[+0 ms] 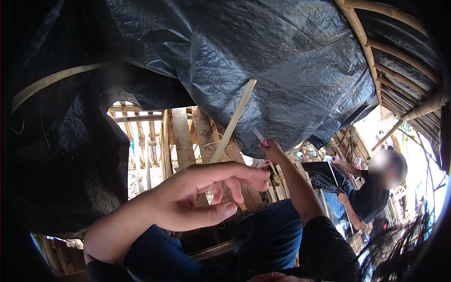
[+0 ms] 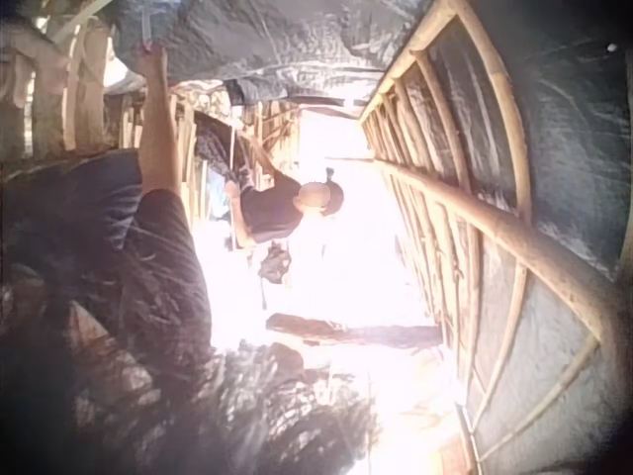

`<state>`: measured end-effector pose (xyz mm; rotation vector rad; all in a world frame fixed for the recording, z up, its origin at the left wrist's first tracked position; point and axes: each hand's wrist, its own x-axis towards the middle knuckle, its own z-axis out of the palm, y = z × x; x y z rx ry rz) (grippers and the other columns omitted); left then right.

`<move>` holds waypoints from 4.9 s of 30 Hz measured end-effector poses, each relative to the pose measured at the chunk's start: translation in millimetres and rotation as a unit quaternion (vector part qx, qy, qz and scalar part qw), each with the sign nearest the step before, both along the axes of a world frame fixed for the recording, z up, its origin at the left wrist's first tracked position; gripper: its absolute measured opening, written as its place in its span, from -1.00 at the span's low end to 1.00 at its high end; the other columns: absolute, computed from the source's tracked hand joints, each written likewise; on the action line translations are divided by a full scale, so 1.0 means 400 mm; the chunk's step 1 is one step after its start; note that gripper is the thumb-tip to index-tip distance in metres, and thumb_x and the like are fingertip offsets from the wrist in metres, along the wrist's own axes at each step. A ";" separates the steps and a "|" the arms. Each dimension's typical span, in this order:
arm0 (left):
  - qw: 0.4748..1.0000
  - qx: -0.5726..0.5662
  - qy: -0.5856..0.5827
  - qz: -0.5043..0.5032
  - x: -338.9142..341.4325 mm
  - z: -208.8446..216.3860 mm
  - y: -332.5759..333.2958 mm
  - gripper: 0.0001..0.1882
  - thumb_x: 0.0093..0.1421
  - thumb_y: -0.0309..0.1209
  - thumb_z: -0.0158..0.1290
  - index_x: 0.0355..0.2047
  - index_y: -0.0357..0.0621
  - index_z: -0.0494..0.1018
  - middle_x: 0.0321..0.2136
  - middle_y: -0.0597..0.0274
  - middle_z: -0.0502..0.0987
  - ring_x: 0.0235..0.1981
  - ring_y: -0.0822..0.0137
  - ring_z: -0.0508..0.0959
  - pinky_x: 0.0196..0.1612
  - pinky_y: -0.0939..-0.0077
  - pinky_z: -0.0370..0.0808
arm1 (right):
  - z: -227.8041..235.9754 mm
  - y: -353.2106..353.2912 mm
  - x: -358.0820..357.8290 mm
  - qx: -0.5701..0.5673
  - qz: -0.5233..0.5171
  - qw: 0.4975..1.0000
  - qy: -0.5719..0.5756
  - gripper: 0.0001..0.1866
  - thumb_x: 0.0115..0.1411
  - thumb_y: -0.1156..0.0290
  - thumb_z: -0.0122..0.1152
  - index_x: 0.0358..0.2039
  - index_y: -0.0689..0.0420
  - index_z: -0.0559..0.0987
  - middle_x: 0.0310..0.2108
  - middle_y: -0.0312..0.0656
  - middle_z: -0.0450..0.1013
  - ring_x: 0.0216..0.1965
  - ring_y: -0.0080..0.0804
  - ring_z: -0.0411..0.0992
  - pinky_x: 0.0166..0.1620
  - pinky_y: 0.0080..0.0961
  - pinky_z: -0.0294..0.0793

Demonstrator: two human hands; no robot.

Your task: The person is using a small knife to peel and strip a long piece of bamboo for manufacturing.

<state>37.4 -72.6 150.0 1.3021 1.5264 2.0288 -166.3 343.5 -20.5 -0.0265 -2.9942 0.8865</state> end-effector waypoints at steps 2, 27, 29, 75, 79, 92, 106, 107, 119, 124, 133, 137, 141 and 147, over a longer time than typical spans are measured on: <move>1.000 -0.015 0.018 0.004 -0.015 -0.011 0.000 -0.63 0.16 -0.47 0.05 0.00 -0.19 0.40 -0.09 0.15 0.53 -0.26 0.51 0.51 -0.27 0.69 0.36 | -0.004 0.016 0.005 -0.021 -0.011 0.998 -0.065 -0.65 0.15 0.14 0.23 -0.52 0.21 0.54 -0.72 -0.21 0.42 -0.66 -0.36 0.46 -0.55 -0.34 0.37; 0.907 -0.331 0.025 0.260 -0.207 -0.245 0.060 -0.82 0.21 -0.43 0.03 -0.48 -0.23 0.32 -0.59 0.35 0.36 -0.54 0.55 0.33 -0.45 0.59 0.30 | 0.269 -0.345 0.204 -0.190 0.210 0.952 0.116 -0.58 0.20 0.09 0.16 -0.47 0.27 0.51 -0.70 -0.22 0.29 -0.63 -0.48 0.23 -0.51 -0.40 0.26; 0.929 -0.263 0.055 0.256 -0.158 -0.181 0.076 -0.84 0.20 -0.50 0.02 -0.50 -0.22 0.31 -0.59 0.36 0.35 -0.54 0.56 0.32 -0.44 0.63 0.29 | 0.234 -0.295 0.164 -0.186 0.164 0.966 0.068 -0.59 0.20 0.09 0.16 -0.47 0.26 0.52 -0.69 -0.22 0.31 -0.62 -0.48 0.27 -0.49 -0.40 0.28; 0.942 -0.255 0.154 0.156 -0.121 -0.165 0.144 -0.85 0.15 -0.58 0.01 -0.55 -0.26 0.31 -0.62 0.25 0.36 -0.57 0.45 0.36 -0.45 0.57 0.29 | 0.175 -0.178 0.032 -0.037 0.134 0.979 0.148 -0.60 0.08 0.13 0.10 -0.53 0.28 0.55 -0.49 0.17 0.47 -0.37 0.17 0.46 -0.24 -0.12 0.45; 0.943 -0.259 0.126 0.169 -0.127 -0.173 0.123 -0.84 0.16 -0.58 0.02 -0.55 -0.26 0.30 -0.63 0.26 0.35 -0.57 0.45 0.34 -0.45 0.57 0.28 | 0.164 -0.201 0.033 -0.020 0.144 0.978 0.152 -0.64 0.07 0.15 0.09 -0.54 0.23 0.55 -0.51 0.15 0.47 -0.37 0.14 0.47 -0.26 -0.11 0.44; 0.912 -0.326 0.017 0.248 -0.195 -0.240 0.096 -0.80 0.23 -0.50 0.00 -0.53 -0.25 0.30 -0.64 0.37 0.30 -0.59 0.58 0.26 -0.51 0.63 0.21 | 0.230 -0.274 0.128 -0.055 0.165 0.965 0.198 -0.61 0.16 0.17 0.11 -0.56 0.29 0.53 -0.60 0.10 0.46 -0.47 -0.01 0.52 -0.35 -0.20 0.47; 0.895 -0.296 0.092 0.321 -0.127 -0.170 0.113 -0.78 0.23 -0.49 0.01 -0.56 -0.23 0.30 -0.67 0.37 0.26 -0.61 0.57 0.24 -0.51 0.61 0.18 | 0.189 -0.209 0.107 -0.023 0.155 0.981 0.116 -0.57 0.18 0.06 0.12 -0.53 0.24 0.55 -0.63 0.08 0.42 -0.52 -0.03 0.47 -0.41 -0.23 0.40; 0.904 -0.278 0.120 0.302 -0.108 -0.145 0.115 -0.79 0.21 -0.51 0.02 -0.57 -0.23 0.29 -0.67 0.35 0.27 -0.61 0.55 0.26 -0.51 0.60 0.18 | 0.178 -0.175 0.096 -0.053 0.131 0.987 0.079 -0.58 0.20 0.07 0.10 -0.48 0.23 0.55 -0.61 0.07 0.43 -0.51 -0.06 0.48 -0.40 -0.27 0.40; 0.878 -0.357 0.060 0.312 -0.182 -0.262 0.061 -0.76 0.24 -0.46 0.00 -0.56 -0.24 0.28 -0.67 0.37 0.28 -0.64 0.55 0.23 -0.54 0.58 0.18 | 0.199 -0.270 0.078 -0.105 0.126 0.980 0.113 -0.60 0.14 0.12 0.10 -0.49 0.28 0.55 -0.52 0.12 0.48 -0.39 0.05 0.51 -0.27 -0.19 0.48; 0.856 -0.396 -0.122 0.310 -0.232 -0.308 0.023 -0.80 0.28 -0.39 -0.04 -0.47 -0.20 0.33 -0.66 0.44 0.26 -0.62 0.62 0.23 -0.56 0.65 0.18 | 0.209 -0.392 0.154 -0.113 0.276 0.931 0.212 -0.64 0.16 0.17 0.14 -0.51 0.27 0.54 -0.57 0.09 0.46 -0.43 0.05 0.50 -0.32 -0.20 0.47; 0.905 -0.360 -0.107 0.201 -0.157 -0.214 0.130 -0.48 0.13 -0.62 -0.07 0.15 -0.15 0.29 -0.08 0.27 0.43 -0.62 0.73 0.23 -0.51 0.79 0.24 | 0.147 -0.257 0.049 -0.012 0.182 0.971 0.157 -0.60 0.19 0.08 0.11 -0.47 0.23 0.55 -0.54 0.06 0.49 -0.42 -0.02 0.53 -0.30 -0.22 0.47; 0.941 -0.297 -0.150 0.068 -0.133 -0.183 0.161 -0.20 0.03 -0.69 -0.15 0.34 -0.08 0.01 0.24 0.13 0.22 -0.62 0.74 0.21 -0.51 0.83 0.24 | 0.095 -0.140 -0.010 -0.027 0.116 0.979 0.165 -0.62 0.18 0.12 0.11 -0.44 0.24 0.53 -0.52 0.10 0.49 -0.38 0.02 0.52 -0.29 -0.18 0.44; 0.955 -0.223 -0.189 -0.051 -0.110 -0.152 0.177 -0.11 0.02 -0.69 -0.15 0.37 -0.09 -0.19 0.33 0.01 0.05 -0.63 0.74 0.19 -0.52 0.84 0.24 | 0.060 -0.049 -0.035 0.005 0.088 0.969 0.230 -0.65 0.17 0.15 0.10 -0.41 0.24 0.53 -0.50 0.13 0.48 -0.34 0.07 0.50 -0.27 -0.14 0.42; 0.950 -0.137 -0.205 -0.194 -0.075 -0.115 0.184 -0.06 0.00 -0.70 -0.17 0.38 -0.10 -0.31 0.35 -0.10 -0.05 -0.64 0.75 0.16 -0.55 0.88 0.21 | 0.051 0.066 -0.056 0.078 -0.007 0.984 0.160 -0.66 0.11 0.18 0.08 -0.41 0.25 0.56 -0.43 0.18 0.48 -0.28 0.20 0.45 -0.20 -0.08 0.44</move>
